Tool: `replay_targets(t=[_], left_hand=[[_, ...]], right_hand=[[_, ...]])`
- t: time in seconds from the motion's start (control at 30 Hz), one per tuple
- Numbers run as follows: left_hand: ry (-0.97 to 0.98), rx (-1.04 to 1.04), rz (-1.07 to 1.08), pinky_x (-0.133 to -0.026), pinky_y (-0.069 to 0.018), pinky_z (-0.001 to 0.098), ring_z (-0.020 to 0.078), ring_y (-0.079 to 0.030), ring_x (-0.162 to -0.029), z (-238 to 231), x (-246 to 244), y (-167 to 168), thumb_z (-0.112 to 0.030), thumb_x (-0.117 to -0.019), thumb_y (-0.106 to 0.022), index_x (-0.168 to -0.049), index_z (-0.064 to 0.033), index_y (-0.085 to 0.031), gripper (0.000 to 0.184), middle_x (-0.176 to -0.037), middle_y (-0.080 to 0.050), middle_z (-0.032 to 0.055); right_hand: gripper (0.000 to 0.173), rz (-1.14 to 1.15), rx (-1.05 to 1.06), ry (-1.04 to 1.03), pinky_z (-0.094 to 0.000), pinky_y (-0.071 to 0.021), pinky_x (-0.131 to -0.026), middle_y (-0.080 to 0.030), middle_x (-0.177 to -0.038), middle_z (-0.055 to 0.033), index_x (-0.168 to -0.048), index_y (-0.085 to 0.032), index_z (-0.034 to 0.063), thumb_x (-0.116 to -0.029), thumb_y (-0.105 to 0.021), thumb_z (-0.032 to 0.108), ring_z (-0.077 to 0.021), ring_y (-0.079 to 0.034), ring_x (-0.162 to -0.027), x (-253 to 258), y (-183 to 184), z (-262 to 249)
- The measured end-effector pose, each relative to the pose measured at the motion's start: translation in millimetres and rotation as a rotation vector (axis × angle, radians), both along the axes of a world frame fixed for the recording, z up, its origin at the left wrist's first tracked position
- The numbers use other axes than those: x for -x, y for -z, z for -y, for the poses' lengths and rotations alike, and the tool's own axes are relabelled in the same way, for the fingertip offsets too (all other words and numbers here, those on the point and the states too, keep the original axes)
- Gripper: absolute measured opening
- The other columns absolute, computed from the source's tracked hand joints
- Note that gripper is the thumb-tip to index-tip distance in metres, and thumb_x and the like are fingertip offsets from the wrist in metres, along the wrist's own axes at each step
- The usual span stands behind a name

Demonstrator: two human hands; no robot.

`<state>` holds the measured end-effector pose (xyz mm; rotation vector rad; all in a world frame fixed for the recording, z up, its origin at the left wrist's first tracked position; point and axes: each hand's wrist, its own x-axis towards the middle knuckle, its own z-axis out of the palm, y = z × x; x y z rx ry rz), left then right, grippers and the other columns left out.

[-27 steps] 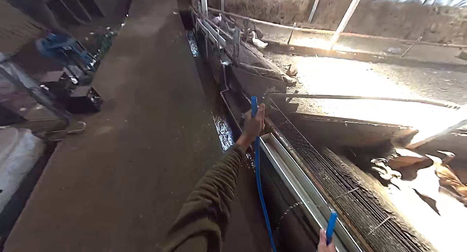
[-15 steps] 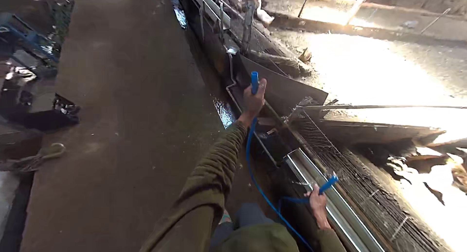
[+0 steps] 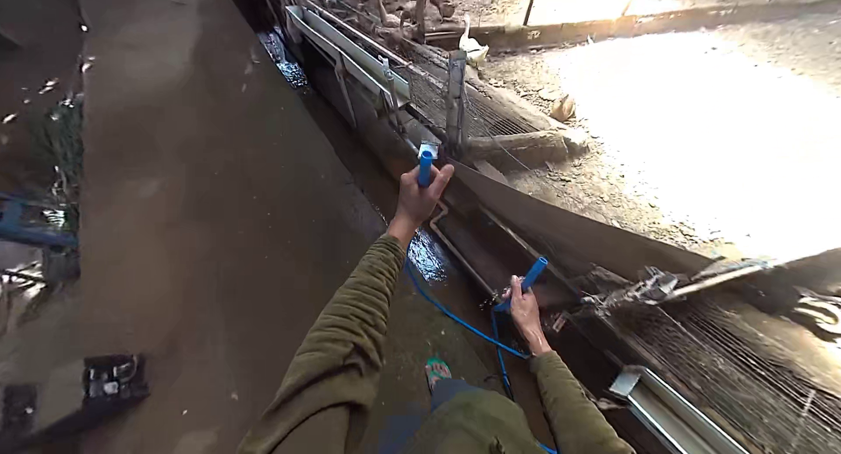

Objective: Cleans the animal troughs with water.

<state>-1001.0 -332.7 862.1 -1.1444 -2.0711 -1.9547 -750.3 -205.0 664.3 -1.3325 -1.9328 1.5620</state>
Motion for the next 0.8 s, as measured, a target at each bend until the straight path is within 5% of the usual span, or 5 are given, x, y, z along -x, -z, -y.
replay_targets(t=[0.17, 0.3, 0.5, 0.7, 0.8], left_hand=[[0.010, 0.103, -0.126, -0.049, -0.0449, 0.0261, 0.0061, -0.049, -0.047, -3.5, 144.1, 10.5, -0.025, -0.1039, -0.056, -0.078, -0.0008, -0.064, 0.037, -0.056, -0.052, 0.0010], [0.156, 0.154, -0.093, -0.064, -0.0539, 0.0350, 0.0144, -0.061, -0.060, -16.5, 276.9, 37.0, -0.023, -0.1046, -0.056, -0.092, 0.0036, -0.070, 0.033, -0.068, -0.064, 0.0087], [0.430, 0.249, 0.271, -0.109, -0.0492, 0.0380, 0.0202, -0.067, -0.119, -28.5, 474.9, 37.1, -0.026, -0.1085, -0.049, -0.133, 0.0037, -0.063, 0.041, -0.128, -0.069, 0.0186], [0.470, 0.273, 0.548, -0.092, -0.0580, 0.0396, 0.0173, -0.072, -0.094, -47.4, 630.0, 35.9, -0.025, -0.1105, -0.044, -0.128, 0.0029, -0.062, 0.038, -0.100, -0.075, 0.0117], [0.466, 0.236, 0.593, -0.080, -0.0588, 0.0365, 0.0144, -0.070, -0.081, -59.9, 705.2, 39.5, -0.031, -0.1106, -0.042, -0.131, -0.0003, -0.061, 0.041, -0.091, -0.073, 0.0082]], right_hand=[[0.050, -0.016, -0.053, -0.088, -0.0461, -0.0553, -0.085, -0.068, -0.092, -0.0146, -0.133, -0.056, -0.0034, -0.1121, -0.041, 0.039, -0.0235, -0.067, -0.085, 210.4, -57.9, 8.3], [0.048, -0.031, -0.156, -0.143, -0.0432, -0.0543, -0.079, -0.065, -0.086, -0.0100, -0.132, -0.056, -0.0003, -0.1114, -0.042, 0.041, -0.0206, -0.064, -0.079, 380.6, -76.0, 19.2], [0.042, 0.025, -0.193, -0.178, -0.0473, -0.0543, -0.090, -0.069, -0.103, -0.0197, -0.139, -0.048, -0.0033, -0.1107, -0.043, 0.028, -0.0284, -0.069, -0.097, 627.3, -122.1, 42.3], [0.052, 0.008, -0.243, -0.310, -0.0411, -0.0443, -0.114, -0.061, -0.137, -0.0262, -0.147, -0.043, -0.0100, -0.1066, -0.050, 0.021, -0.0294, -0.059, -0.131, 791.4, -152.1, 35.4], [0.061, 0.080, -0.266, -0.564, -0.0560, -0.0336, -0.119, -0.046, -0.153, -0.0268, -0.154, -0.036, -0.0058, -0.1026, -0.054, 0.020, -0.0372, -0.043, -0.144, 848.3, -156.0, 2.4]])
